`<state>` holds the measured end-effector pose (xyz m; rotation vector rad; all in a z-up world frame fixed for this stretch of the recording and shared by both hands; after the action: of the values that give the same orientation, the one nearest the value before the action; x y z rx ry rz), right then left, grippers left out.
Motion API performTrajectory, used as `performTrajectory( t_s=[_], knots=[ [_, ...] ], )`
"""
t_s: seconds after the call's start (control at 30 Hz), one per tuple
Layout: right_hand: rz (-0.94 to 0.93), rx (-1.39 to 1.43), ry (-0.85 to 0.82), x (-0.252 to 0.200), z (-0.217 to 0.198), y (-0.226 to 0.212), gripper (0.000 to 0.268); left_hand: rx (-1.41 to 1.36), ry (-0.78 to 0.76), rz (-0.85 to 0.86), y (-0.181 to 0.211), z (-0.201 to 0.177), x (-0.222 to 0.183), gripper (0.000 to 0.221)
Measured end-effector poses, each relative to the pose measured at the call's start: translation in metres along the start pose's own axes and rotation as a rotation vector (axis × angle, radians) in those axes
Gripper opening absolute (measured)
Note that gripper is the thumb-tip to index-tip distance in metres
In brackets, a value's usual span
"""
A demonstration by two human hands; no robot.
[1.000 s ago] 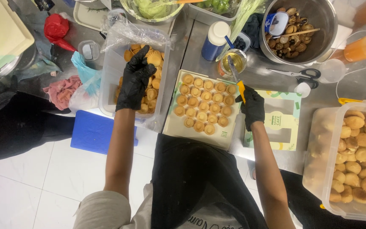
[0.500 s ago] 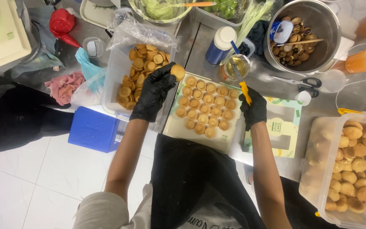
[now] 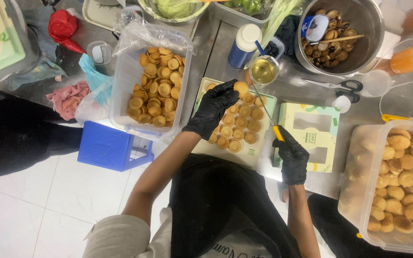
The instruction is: Arranging empty tart shells onto a tray for preparation in a bakery.
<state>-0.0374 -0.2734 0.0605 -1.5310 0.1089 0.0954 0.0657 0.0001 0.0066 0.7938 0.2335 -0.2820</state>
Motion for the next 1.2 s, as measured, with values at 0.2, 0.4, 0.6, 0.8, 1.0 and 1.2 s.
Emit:
performTrajectory(
  t_s=[0.2,0.4,0.6,0.8,1.0,1.2],
  knots=[
    [-0.226,-0.446,-0.011,-0.021,0.010,-0.018,0.054,0.011,-0.021,-0.001,0.004,0.016,-0.003,0.047],
    [-0.516,-0.948,0.046,-0.019,0.022,-0.051,0.037,0.000,-0.076,-0.023,0.009,0.017,-0.017,0.047],
    [-0.570,-0.841,0.120,-0.022,-0.003,-0.015,0.019,-0.075,-0.093,-0.027,0.000,0.020,-0.028,0.047],
    [-0.089,-0.073,0.189,-0.031,-0.026,-0.001,0.042,0.406,-0.204,0.150,-0.039,0.018,-0.050,0.039],
    [0.057,0.137,0.222,-0.039,-0.028,0.001,0.044,1.487,-0.911,0.938,-0.094,0.030,-0.082,0.027],
    [0.048,0.168,0.268,-0.052,-0.030,0.006,0.044,1.932,-0.946,1.190,-0.184,-0.012,-0.076,0.009]
  ],
)
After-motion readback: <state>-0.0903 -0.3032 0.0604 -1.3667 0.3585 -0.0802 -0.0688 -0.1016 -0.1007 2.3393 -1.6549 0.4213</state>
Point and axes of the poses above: each hand's wrist, its own x-axis towards the middle knuckle, its own z-axis out of the palm, y = z × x, the point moved 4 cm from there along x, towards the middle knuckle, and after that the axes turned 3 degrees about -z, right-handed, at the moved point
